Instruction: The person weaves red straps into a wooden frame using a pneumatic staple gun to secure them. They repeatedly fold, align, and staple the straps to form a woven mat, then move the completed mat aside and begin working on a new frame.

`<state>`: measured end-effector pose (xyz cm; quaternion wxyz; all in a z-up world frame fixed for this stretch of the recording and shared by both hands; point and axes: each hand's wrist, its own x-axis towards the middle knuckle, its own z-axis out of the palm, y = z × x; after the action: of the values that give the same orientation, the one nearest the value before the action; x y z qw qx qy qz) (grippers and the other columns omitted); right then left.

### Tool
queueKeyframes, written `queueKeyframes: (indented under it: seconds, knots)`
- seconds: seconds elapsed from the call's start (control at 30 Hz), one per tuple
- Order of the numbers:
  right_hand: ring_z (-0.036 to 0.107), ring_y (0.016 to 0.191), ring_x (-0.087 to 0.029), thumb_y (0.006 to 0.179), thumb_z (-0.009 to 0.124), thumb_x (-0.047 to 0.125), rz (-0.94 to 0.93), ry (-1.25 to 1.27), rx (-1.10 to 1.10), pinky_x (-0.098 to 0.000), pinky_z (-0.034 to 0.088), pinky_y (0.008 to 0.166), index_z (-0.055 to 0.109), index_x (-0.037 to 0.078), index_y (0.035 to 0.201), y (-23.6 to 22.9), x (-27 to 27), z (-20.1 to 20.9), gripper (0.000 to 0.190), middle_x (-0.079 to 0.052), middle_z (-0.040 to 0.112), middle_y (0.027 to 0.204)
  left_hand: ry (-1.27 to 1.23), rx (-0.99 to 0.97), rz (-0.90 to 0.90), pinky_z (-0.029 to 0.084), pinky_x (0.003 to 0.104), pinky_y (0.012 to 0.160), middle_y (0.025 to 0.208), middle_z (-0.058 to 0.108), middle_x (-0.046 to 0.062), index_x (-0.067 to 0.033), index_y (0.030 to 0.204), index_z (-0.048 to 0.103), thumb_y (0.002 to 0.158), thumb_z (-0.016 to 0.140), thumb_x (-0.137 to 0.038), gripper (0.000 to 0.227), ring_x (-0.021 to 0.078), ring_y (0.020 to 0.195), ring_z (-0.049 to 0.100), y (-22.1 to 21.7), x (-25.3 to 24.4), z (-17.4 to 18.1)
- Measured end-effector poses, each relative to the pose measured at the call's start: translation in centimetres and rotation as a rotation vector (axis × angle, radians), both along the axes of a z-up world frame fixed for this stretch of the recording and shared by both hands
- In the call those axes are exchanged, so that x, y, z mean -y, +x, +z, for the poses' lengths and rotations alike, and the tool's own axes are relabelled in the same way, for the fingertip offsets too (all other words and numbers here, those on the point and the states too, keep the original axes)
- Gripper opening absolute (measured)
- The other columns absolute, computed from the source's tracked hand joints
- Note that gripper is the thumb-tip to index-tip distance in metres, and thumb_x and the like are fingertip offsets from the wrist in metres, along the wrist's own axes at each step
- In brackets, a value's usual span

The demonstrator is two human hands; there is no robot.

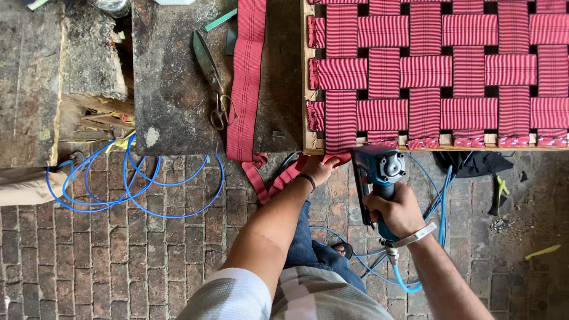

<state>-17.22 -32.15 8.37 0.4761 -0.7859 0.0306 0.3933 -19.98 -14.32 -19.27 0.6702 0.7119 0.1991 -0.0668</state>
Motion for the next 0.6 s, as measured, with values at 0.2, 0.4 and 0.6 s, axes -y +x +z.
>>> queueKeyframes:
  seconds: [0.2,0.4,0.6]
  knots:
    - [0.06,0.049,-0.015,0.078,0.073,0.01,0.091,-0.095,0.062,-0.032,0.048,0.049,0.073,0.008,0.097,-0.7,-2.2,0.9,0.019,-0.006,0.065,0.057,0.116,-0.045,-0.059,0.054,0.043,0.081,0.105,0.078,0.016,-0.0072,0.11,0.074,0.1,0.064,-0.038,0.034,0.0329,0.095,0.072,-0.3,0.2,0.7]
    - [0.061,0.05,-0.016,0.081,0.077,0.013,0.101,-0.12,0.018,-0.0332,0.049,0.049,0.069,0.0,0.081,-0.8,-3.5,1.4,0.015,-0.007,0.066,0.059,-0.032,0.074,0.008,0.055,0.042,0.076,0.102,0.077,0.014,-0.0108,0.112,0.073,0.099,0.061,-0.033,0.028,0.0334,0.091,0.073,0.0,1.1,-0.9]
    - [0.066,0.051,-0.017,0.081,0.077,0.016,0.222,-0.222,0.066,-0.0332,0.052,0.052,0.07,0.001,0.077,-1.0,-4.6,1.5,0.017,-0.007,0.07,0.059,0.162,0.153,0.002,0.055,0.042,0.073,0.1,0.076,0.018,-0.0099,0.108,0.072,0.099,0.054,-0.024,0.025,0.0387,0.095,0.072,0.3,1.5,-1.8]
